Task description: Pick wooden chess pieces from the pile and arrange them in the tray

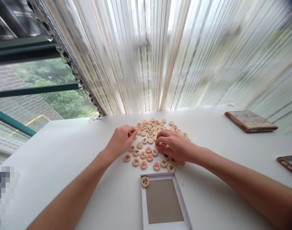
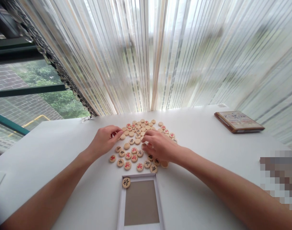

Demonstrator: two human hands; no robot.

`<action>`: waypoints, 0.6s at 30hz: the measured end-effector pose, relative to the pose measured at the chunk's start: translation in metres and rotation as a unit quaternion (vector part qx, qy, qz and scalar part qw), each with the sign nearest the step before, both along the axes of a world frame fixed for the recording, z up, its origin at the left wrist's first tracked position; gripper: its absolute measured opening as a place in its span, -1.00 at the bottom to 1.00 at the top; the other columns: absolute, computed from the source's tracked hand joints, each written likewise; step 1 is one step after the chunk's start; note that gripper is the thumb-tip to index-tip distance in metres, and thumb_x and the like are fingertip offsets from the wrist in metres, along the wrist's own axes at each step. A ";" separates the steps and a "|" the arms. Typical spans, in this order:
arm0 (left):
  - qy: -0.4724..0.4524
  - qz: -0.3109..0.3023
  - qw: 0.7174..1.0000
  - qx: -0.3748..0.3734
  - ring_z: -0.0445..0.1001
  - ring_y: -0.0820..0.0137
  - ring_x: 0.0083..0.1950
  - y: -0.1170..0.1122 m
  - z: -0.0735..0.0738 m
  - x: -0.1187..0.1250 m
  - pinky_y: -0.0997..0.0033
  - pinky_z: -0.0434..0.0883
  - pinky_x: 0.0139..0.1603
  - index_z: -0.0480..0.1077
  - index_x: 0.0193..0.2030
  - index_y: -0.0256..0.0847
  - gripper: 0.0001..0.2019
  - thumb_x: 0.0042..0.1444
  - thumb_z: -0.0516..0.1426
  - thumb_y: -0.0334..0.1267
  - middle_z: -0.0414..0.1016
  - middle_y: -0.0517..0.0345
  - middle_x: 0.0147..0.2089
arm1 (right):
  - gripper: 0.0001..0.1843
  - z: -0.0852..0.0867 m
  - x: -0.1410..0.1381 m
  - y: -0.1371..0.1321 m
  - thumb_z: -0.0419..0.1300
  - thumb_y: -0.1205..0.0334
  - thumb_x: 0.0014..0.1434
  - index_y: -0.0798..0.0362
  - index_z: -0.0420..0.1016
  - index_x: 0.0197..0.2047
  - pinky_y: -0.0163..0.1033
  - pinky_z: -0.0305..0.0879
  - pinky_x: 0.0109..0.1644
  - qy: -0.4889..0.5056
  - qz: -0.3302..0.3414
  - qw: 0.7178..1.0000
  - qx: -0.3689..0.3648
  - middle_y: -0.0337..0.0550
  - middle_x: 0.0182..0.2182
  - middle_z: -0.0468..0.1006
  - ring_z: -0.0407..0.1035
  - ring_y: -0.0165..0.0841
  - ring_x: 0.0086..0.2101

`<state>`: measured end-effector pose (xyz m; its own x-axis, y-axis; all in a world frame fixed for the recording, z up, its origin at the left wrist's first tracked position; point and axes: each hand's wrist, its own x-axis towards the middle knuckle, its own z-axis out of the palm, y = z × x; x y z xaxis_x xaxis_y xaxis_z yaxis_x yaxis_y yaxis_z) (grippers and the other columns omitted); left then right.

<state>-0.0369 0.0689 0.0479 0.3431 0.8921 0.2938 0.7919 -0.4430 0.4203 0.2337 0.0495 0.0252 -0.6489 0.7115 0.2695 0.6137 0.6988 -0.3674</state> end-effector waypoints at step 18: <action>0.065 0.048 0.992 -0.097 0.67 0.14 -0.03 0.056 0.000 -0.028 0.31 0.56 -0.09 0.64 0.06 -0.19 -0.61 0.25 0.19 -0.01 0.68 -0.10 0.06 | -0.71 0.024 0.036 0.068 0.23 0.12 0.37 0.06 0.71 0.00 -0.13 0.47 -0.11 0.016 -0.179 0.983 -0.024 -0.02 -0.09 0.71 0.59 -0.18 -0.15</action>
<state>-0.0652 0.1249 0.0480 0.2778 0.9579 0.0728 0.8795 -0.2840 0.3819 0.2695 0.1172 0.0488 -0.3460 0.9057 0.2451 0.8053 0.4207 -0.4177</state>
